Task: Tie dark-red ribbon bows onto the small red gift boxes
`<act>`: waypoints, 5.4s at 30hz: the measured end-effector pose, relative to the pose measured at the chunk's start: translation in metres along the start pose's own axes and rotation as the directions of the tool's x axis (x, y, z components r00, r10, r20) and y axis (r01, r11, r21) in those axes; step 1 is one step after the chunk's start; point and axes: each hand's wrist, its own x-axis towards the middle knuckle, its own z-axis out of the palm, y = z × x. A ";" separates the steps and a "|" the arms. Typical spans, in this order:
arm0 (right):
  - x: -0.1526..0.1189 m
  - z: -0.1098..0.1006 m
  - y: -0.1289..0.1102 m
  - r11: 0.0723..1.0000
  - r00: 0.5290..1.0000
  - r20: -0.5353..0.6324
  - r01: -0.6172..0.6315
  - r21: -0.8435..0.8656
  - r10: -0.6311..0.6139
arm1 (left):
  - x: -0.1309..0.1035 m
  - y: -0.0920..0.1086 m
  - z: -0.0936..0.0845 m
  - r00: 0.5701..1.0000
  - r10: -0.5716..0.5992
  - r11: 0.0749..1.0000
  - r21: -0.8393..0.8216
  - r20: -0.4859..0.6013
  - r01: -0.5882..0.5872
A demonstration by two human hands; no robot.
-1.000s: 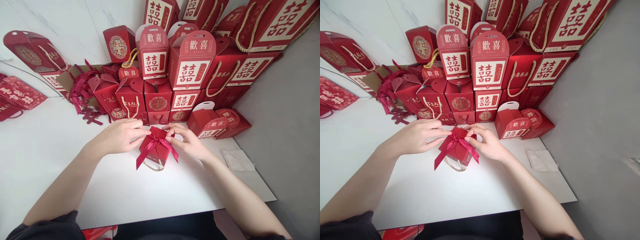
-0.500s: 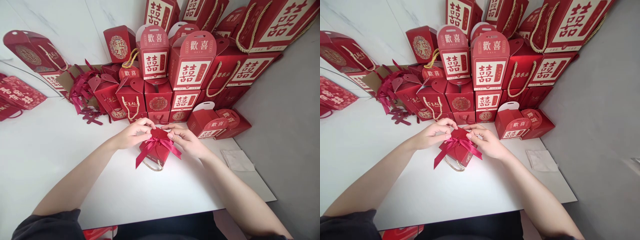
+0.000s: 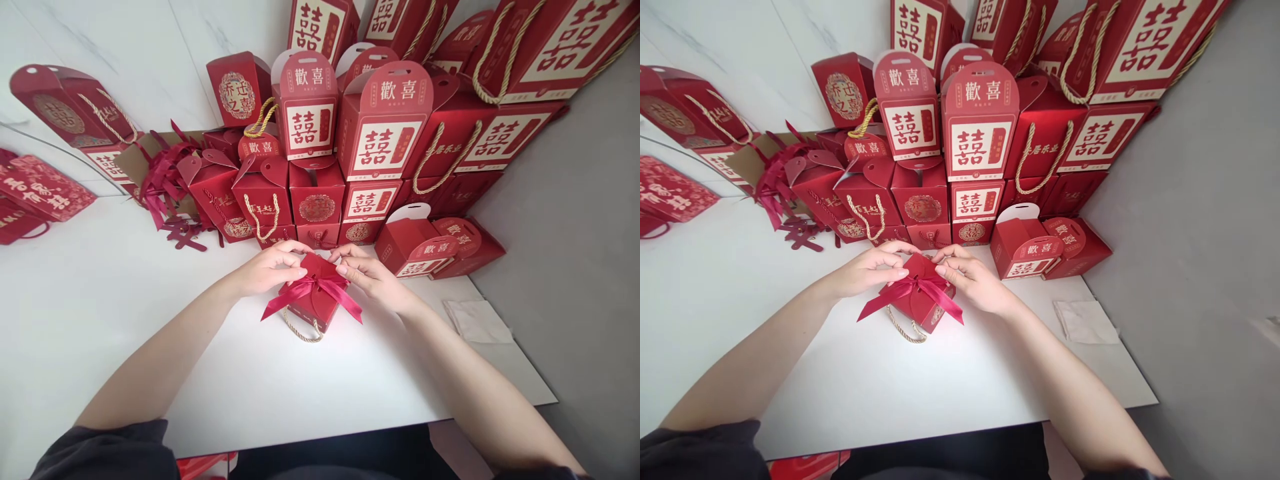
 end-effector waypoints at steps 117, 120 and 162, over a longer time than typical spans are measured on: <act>-0.025 -0.008 -0.048 0.856 0.782 0.352 -0.441 -0.272 0.515 | 0.002 -0.001 0.022 0.958 0.162 0.982 0.135 -0.237 -0.132; -0.026 -0.018 -0.045 0.881 0.775 0.431 -0.346 -0.322 0.462 | 0.001 0.000 0.024 0.969 0.090 0.989 0.137 -0.232 -0.059; -0.005 0.000 -0.014 0.958 0.985 0.019 -0.170 0.231 0.170 | -0.062 0.005 0.036 0.958 -0.275 0.881 -0.378 0.078 0.284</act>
